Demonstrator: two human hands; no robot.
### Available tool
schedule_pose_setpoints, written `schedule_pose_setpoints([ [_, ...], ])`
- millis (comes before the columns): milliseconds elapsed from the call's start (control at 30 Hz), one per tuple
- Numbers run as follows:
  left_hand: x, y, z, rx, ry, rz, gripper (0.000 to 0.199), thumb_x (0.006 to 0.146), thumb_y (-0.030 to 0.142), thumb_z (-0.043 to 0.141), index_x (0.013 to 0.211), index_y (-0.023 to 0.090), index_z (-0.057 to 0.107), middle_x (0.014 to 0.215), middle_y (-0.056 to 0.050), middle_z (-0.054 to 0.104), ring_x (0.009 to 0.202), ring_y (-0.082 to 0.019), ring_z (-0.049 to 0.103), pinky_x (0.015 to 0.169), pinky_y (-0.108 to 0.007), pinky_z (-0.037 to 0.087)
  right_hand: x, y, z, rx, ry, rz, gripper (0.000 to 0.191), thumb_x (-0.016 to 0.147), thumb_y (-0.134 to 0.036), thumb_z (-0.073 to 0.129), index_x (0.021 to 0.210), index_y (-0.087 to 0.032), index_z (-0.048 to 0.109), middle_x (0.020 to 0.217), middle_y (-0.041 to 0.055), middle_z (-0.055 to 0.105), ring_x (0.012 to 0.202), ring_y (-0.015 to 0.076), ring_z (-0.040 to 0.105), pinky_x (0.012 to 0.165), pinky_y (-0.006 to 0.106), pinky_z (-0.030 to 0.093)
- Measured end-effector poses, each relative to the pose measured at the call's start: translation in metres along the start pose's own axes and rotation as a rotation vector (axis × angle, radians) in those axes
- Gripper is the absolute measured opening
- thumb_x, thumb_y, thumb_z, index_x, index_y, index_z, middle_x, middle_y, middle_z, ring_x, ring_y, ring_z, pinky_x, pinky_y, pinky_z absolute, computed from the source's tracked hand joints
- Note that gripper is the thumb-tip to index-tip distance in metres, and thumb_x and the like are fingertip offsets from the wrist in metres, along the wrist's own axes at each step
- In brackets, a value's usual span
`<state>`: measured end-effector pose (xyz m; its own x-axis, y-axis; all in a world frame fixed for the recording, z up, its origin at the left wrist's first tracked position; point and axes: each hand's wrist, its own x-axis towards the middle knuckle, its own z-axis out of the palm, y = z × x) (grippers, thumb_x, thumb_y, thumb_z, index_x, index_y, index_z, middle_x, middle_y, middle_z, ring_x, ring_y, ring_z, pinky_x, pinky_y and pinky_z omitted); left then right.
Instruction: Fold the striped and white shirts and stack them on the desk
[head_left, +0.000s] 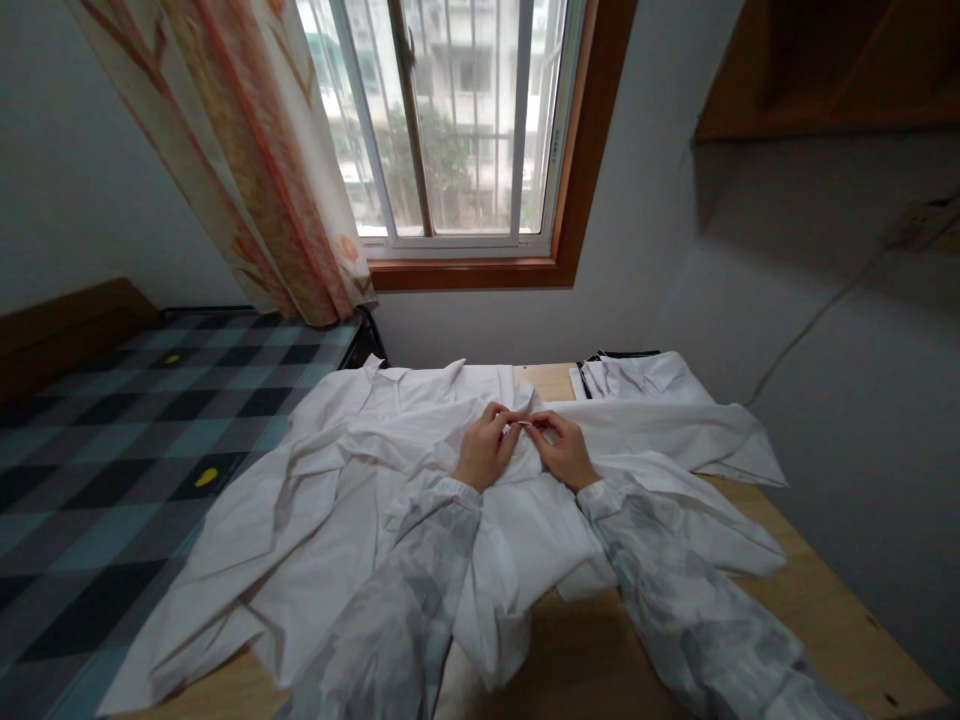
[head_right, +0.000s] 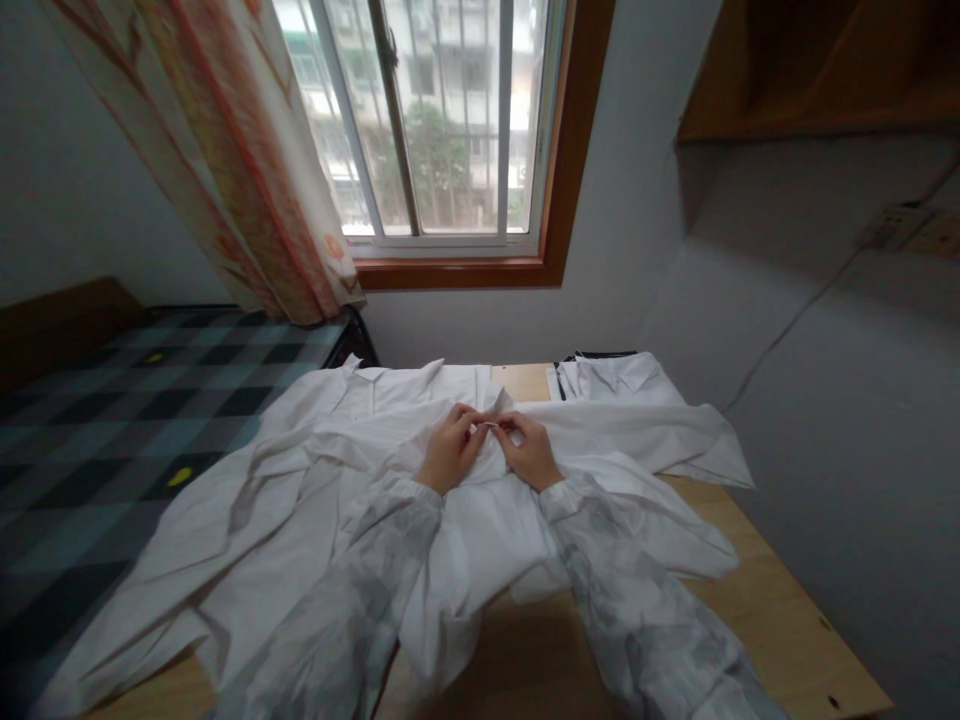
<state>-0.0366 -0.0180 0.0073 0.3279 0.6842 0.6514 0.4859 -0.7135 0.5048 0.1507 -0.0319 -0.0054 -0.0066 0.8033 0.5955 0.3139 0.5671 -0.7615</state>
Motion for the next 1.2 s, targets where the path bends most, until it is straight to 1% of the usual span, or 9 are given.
schedule_pose_setpoints([
  [133, -0.0015, 0.0001, 0.0007, -0.012, -0.017, -0.019, 0.019, 0.111, 0.033, 0.052, 0.114, 0.022, 0.067, 0.111, -0.006, 0.063, 0.085, -0.016, 0.065, 0.077, -0.030, 0.053, 0.0007, -0.0014, -0.0001, 0.009, 0.001, -0.006, 0.019, 0.099, -0.042, 0.073, 0.101, -0.023, 0.076, 0.095, 0.0058, 0.081, 0.086, 0.0240, 0.076, 0.084, 0.037, 0.061],
  [233, -0.0020, -0.0008, 0.0014, -0.104, -0.008, -0.053, 0.020, 0.112, 0.035, 0.052, 0.114, 0.022, 0.067, 0.112, -0.006, 0.063, 0.085, -0.015, 0.064, 0.077, -0.029, 0.053, 0.0015, -0.0021, 0.0003, 0.025, -0.014, -0.016, 0.020, 0.100, -0.043, 0.071, 0.103, -0.023, 0.075, 0.096, 0.0057, 0.081, 0.087, 0.0239, 0.075, 0.084, 0.037, 0.061],
  [333, -0.0007, -0.0021, 0.0019, -0.223, 0.016, -0.084, 0.022, 0.111, 0.038, 0.055, 0.112, 0.021, 0.068, 0.108, -0.006, 0.063, 0.081, -0.015, 0.062, 0.073, -0.028, 0.051, 0.0029, -0.0027, 0.0006, 0.000, -0.066, -0.040, 0.022, 0.102, -0.045, 0.069, 0.105, -0.023, 0.075, 0.096, 0.0064, 0.079, 0.086, 0.0238, 0.073, 0.083, 0.038, 0.060],
  [433, 0.0018, -0.0034, 0.0021, -0.308, 0.014, -0.106, 0.025, 0.109, 0.042, 0.058, 0.106, 0.020, 0.070, 0.101, -0.005, 0.064, 0.079, -0.015, 0.060, 0.070, -0.027, 0.049, 0.0037, -0.0027, 0.0004, -0.033, -0.107, -0.058, 0.025, 0.104, -0.047, 0.067, 0.103, -0.023, 0.075, 0.095, 0.0075, 0.078, 0.084, 0.0241, 0.071, 0.081, 0.039, 0.058],
  [533, 0.0035, -0.0050, 0.0024, -0.360, 0.011, -0.133, 0.028, 0.107, 0.045, 0.062, 0.102, 0.019, 0.073, 0.099, -0.006, 0.067, 0.079, -0.015, 0.060, 0.069, -0.027, 0.049, 0.0025, -0.0011, -0.0002, -0.064, -0.116, -0.057, 0.026, 0.105, -0.047, 0.064, 0.102, -0.023, 0.074, 0.093, 0.0072, 0.077, 0.083, 0.0234, 0.069, 0.078, 0.037, 0.056],
  [633, 0.0037, -0.0067, 0.0021, -0.376, 0.007, -0.126, 0.027, 0.106, 0.044, 0.064, 0.102, 0.019, 0.074, 0.099, -0.006, 0.069, 0.081, -0.015, 0.063, 0.069, -0.027, 0.049, -0.0003, 0.0021, 0.0000, -0.138, -0.091, -0.076, 0.026, 0.106, -0.047, 0.063, 0.101, -0.023, 0.071, 0.089, 0.0056, 0.073, 0.079, 0.0220, 0.066, 0.074, 0.035, 0.052],
  [800, 0.0025, -0.0064, -0.0018, -0.315, -0.025, -0.100, 0.021, 0.107, 0.038, 0.062, 0.106, 0.020, 0.073, 0.101, -0.006, 0.070, 0.085, -0.015, 0.066, 0.072, -0.026, 0.051, -0.0028, 0.0066, 0.0004, -0.197, -0.075, -0.103, 0.025, 0.107, -0.046, 0.061, 0.101, -0.023, 0.067, 0.086, 0.0035, 0.068, 0.075, 0.0205, 0.061, 0.071, 0.033, 0.049],
  [1067, -0.0004, -0.0025, -0.0062, -0.127, -0.080, -0.038, 0.020, 0.110, 0.031, 0.054, 0.115, 0.023, 0.071, 0.106, -0.006, 0.075, 0.089, -0.018, 0.071, 0.082, -0.031, 0.054, -0.0023, 0.0049, -0.0015, -0.197, -0.069, -0.099, 0.026, 0.107, -0.048, 0.064, 0.098, -0.024, 0.067, 0.085, 0.0026, 0.067, 0.078, 0.0215, 0.062, 0.074, 0.034, 0.050],
  [1200, -0.0007, -0.0016, -0.0072, -0.029, -0.060, 0.007, 0.019, 0.109, 0.029, 0.055, 0.117, 0.025, 0.072, 0.108, -0.005, 0.076, 0.089, -0.018, 0.072, 0.082, -0.032, 0.054, -0.0023, 0.0048, -0.0015, -0.185, -0.063, -0.105, 0.024, 0.106, -0.047, 0.065, 0.098, -0.025, 0.067, 0.086, 0.0028, 0.067, 0.079, 0.0217, 0.063, 0.075, 0.035, 0.051],
])
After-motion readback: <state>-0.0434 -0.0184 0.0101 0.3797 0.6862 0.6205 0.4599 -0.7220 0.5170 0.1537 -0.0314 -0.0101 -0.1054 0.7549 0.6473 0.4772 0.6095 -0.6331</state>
